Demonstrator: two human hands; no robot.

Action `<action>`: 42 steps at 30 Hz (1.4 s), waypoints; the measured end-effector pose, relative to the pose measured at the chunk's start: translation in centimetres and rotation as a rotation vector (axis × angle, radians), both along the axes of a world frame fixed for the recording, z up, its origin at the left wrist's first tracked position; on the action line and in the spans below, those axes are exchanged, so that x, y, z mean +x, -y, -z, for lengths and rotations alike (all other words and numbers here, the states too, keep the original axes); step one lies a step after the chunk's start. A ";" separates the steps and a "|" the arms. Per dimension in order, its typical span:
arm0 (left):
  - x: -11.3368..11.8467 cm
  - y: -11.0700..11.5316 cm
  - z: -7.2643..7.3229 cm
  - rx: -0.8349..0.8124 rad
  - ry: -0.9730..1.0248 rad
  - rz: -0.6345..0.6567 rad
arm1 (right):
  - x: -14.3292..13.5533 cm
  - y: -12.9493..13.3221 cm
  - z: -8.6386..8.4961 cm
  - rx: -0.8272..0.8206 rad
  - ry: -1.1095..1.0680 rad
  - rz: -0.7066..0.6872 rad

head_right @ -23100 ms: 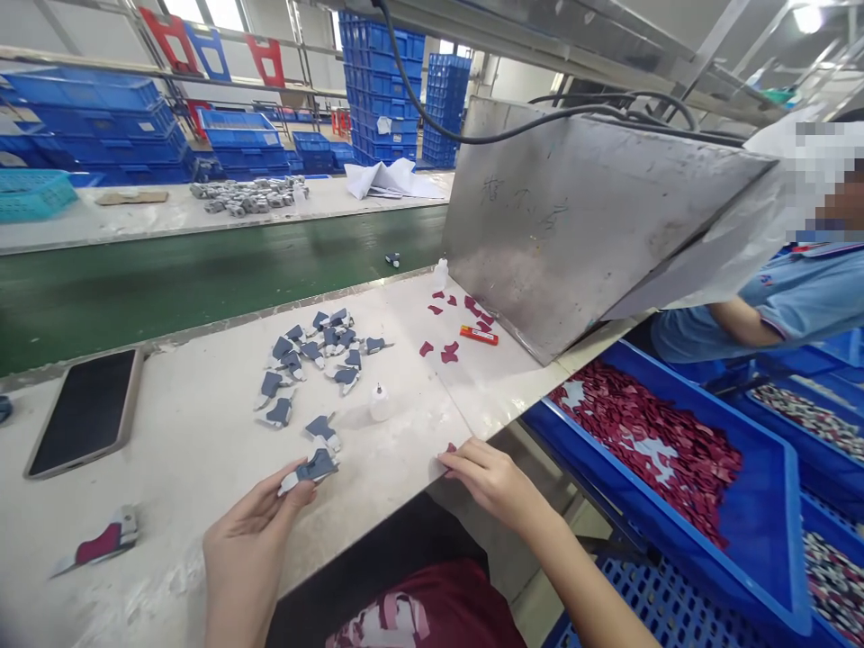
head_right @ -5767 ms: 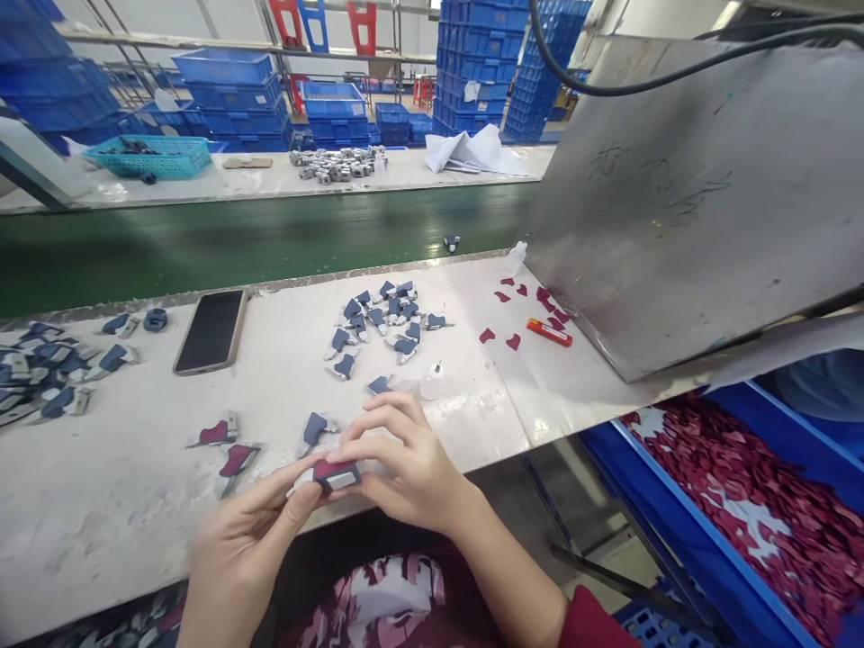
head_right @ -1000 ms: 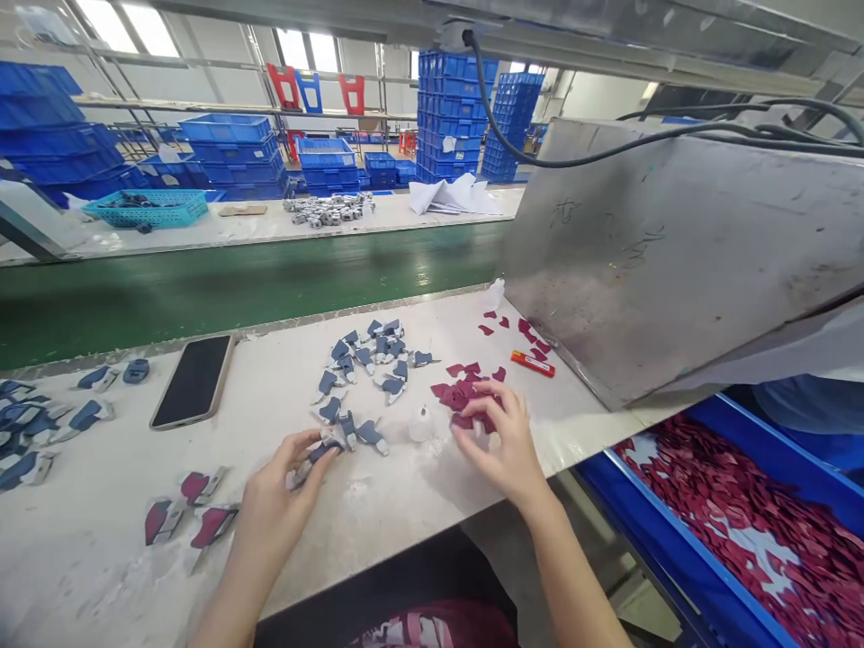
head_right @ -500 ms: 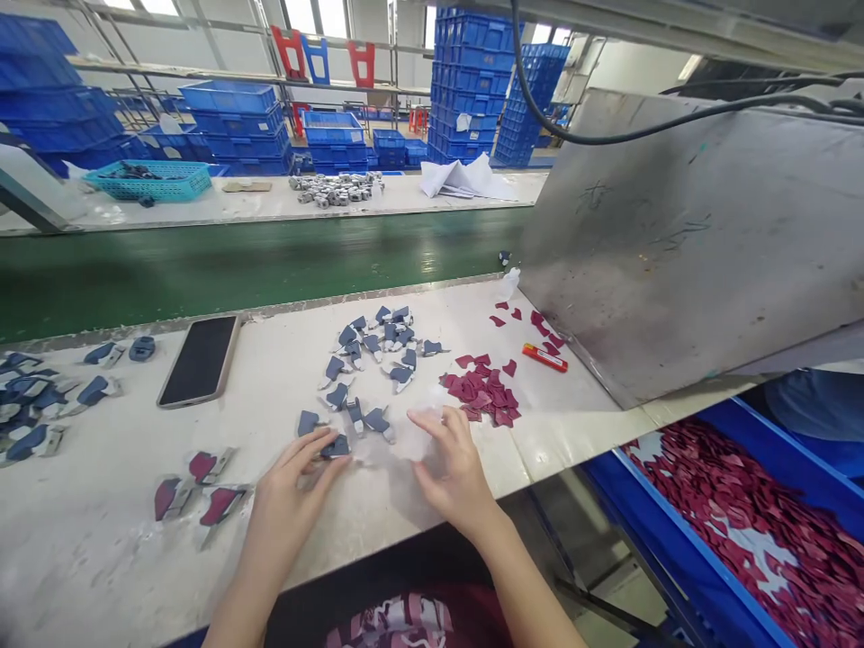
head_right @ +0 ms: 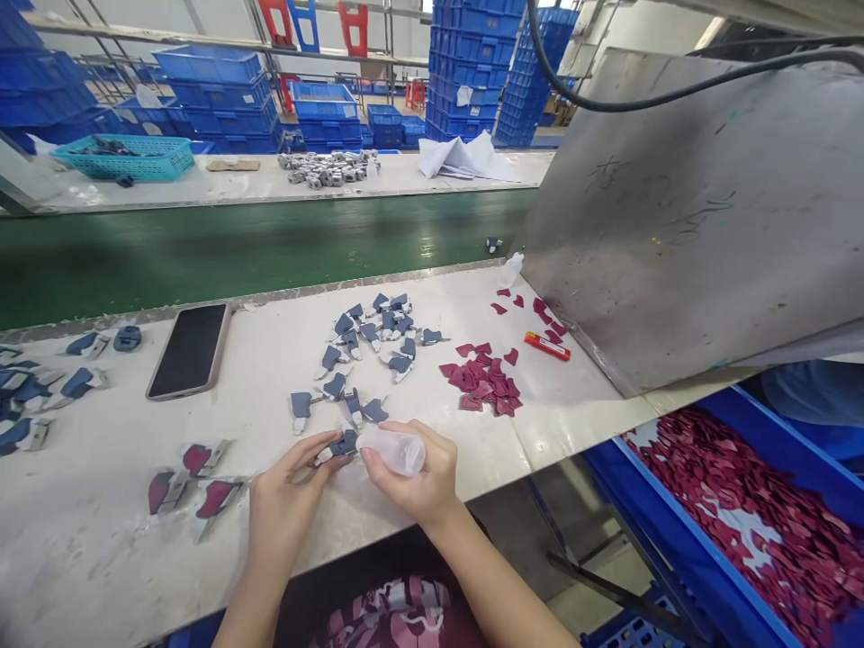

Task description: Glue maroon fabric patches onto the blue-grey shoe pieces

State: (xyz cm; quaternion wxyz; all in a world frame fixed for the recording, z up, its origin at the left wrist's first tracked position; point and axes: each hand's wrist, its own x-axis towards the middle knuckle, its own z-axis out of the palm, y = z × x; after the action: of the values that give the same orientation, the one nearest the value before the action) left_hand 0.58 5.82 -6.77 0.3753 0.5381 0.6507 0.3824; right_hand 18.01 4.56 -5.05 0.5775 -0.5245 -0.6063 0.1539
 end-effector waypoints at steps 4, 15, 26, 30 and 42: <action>0.0 0.0 0.1 -0.008 0.028 -0.005 | -0.4 -0.3 0.3 0.022 0.014 -0.009; -0.1 0.1 0.5 0.006 0.038 -0.008 | -0.4 -0.6 0.5 0.045 0.003 -0.005; -0.2 0.1 0.5 0.029 0.007 -0.003 | -0.4 -0.6 0.6 0.057 0.018 0.038; -0.1 0.1 0.5 0.026 0.000 -0.004 | -0.3 -0.7 0.7 0.062 0.017 0.032; 0.0 0.1 0.3 0.040 -0.005 -0.011 | -0.3 -0.4 0.4 0.039 0.007 0.060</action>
State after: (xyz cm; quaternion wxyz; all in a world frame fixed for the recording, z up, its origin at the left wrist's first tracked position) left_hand 0.61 5.76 -7.05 0.3607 0.5430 0.6468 0.3958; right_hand 17.73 4.93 -5.47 0.5898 -0.5317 -0.5953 0.1228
